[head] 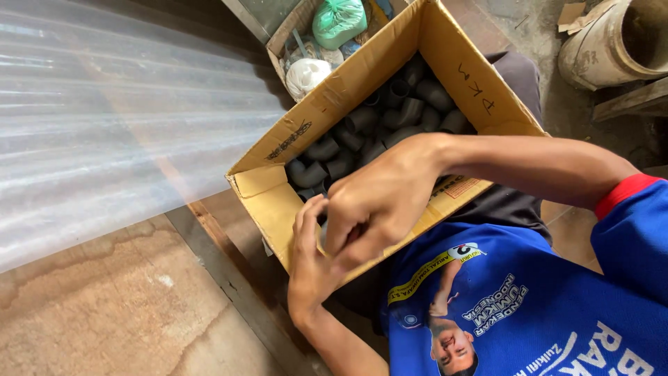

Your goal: Stringing PVC elbow joints onto a red cord

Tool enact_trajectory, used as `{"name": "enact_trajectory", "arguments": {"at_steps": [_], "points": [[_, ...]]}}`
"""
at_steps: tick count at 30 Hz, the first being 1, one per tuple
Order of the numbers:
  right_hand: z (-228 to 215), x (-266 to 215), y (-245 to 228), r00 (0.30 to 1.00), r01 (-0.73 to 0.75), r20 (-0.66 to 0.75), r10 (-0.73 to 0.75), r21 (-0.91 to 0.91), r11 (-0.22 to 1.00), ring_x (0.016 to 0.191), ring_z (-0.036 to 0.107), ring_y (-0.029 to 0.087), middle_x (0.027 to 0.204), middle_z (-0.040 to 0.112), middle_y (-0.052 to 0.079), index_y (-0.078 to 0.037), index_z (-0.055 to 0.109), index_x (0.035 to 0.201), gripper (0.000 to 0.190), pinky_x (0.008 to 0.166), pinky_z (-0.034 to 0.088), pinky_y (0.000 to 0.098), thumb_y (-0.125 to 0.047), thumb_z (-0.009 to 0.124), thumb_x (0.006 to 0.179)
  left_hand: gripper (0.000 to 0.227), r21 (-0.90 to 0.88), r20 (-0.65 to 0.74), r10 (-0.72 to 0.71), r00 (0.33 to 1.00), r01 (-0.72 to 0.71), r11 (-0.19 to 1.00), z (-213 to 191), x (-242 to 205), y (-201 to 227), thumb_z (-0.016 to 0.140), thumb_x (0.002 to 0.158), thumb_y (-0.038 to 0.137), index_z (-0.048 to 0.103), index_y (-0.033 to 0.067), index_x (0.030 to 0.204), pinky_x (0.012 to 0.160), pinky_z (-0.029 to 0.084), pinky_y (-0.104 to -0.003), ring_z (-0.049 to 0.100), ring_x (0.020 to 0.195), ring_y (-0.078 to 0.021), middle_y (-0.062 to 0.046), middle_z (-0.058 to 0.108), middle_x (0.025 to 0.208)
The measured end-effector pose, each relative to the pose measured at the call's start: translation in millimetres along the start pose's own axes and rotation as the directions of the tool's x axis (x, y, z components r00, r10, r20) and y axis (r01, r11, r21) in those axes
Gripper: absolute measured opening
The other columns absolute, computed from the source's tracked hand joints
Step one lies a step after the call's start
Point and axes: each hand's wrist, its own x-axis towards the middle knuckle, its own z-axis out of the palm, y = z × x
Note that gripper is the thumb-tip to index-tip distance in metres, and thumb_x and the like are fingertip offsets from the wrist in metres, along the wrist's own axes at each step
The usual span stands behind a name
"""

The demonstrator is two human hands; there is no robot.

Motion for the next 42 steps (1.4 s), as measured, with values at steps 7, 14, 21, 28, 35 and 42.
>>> {"name": "enact_trajectory", "arguments": {"at_steps": [7,14,21,28,35,42], "points": [[-13,29,-8,0.999,0.032,-0.025,-0.031,0.038,0.999,0.051,0.061,0.020,0.065,0.070,0.011,-0.004,0.067,0.079,0.032,0.050,0.050,0.0332,-0.020,0.049,0.100,0.046,-0.596,-0.145,0.229,0.963,-0.269,0.756,24,-13,-42,0.072,0.095,0.034,0.065,0.0022,0.127,0.111,0.046,-0.041,0.056,0.135,-0.0268,-0.018,0.060,0.142],[-29,21,62,0.829,-0.446,-0.452,0.329,-0.180,0.877,0.052,0.048,0.016,0.066,0.060,0.003,-0.010,0.069,0.094,0.039,0.049,0.039,0.0352,-0.039,0.046,0.107,0.037,-0.813,-0.429,0.057,0.901,-0.413,0.411,28,-9,-18,0.050,0.109,0.031,0.058,0.0015,0.089,0.058,0.038,-0.031,0.028,0.043,-0.0067,0.004,0.029,0.054],[46,33,222,0.801,-0.596,-0.438,0.410,-0.657,0.462,0.107,0.061,0.036,0.116,0.063,0.014,-0.013,0.056,0.123,0.051,0.068,0.058,0.0551,-0.029,0.070,0.077,0.027,-0.883,-0.403,-0.029,0.915,-0.381,0.274,23,-3,-26,0.043,0.111,0.022,0.057,0.0011,0.100,0.052,0.021,-0.027,0.023,0.057,-0.0100,0.003,0.024,0.062],[60,43,272,0.892,-0.424,-0.378,0.250,-0.890,0.167,0.076,0.069,0.014,0.083,0.069,-0.006,-0.012,0.047,0.137,0.056,0.062,0.054,0.0312,-0.015,0.064,0.084,0.025,-0.896,-0.379,-0.134,0.916,-0.327,0.300,20,-6,-30,0.044,0.110,0.022,0.054,0.0008,0.104,0.049,0.015,-0.023,0.019,0.055,-0.0059,0.006,0.022,0.063],[7,-10,167,0.650,-0.737,-0.304,0.696,-0.030,0.675,0.079,0.068,0.028,0.096,0.076,0.011,-0.018,0.050,0.138,0.065,0.075,0.052,0.0412,-0.027,0.067,0.075,0.027,-0.900,-0.340,-0.152,0.928,-0.274,0.339,20,-5,-28,0.042,0.111,0.027,0.052,0.0032,0.101,0.046,0.013,-0.023,0.017,0.052,-0.0051,0.006,0.021,0.060],[37,-43,199,0.640,-0.039,-0.058,0.766,0.993,0.107,0.051,0.042,0.023,0.068,0.051,0.016,-0.004,0.049,0.088,0.036,0.049,0.037,0.0281,-0.038,0.040,0.086,0.027,-0.911,-0.330,-0.113,0.937,-0.286,0.297,26,-4,-28,0.046,0.110,0.025,0.055,0.0007,0.104,0.046,0.012,-0.023,0.017,0.052,-0.0055,0.006,0.021,0.061]]}}
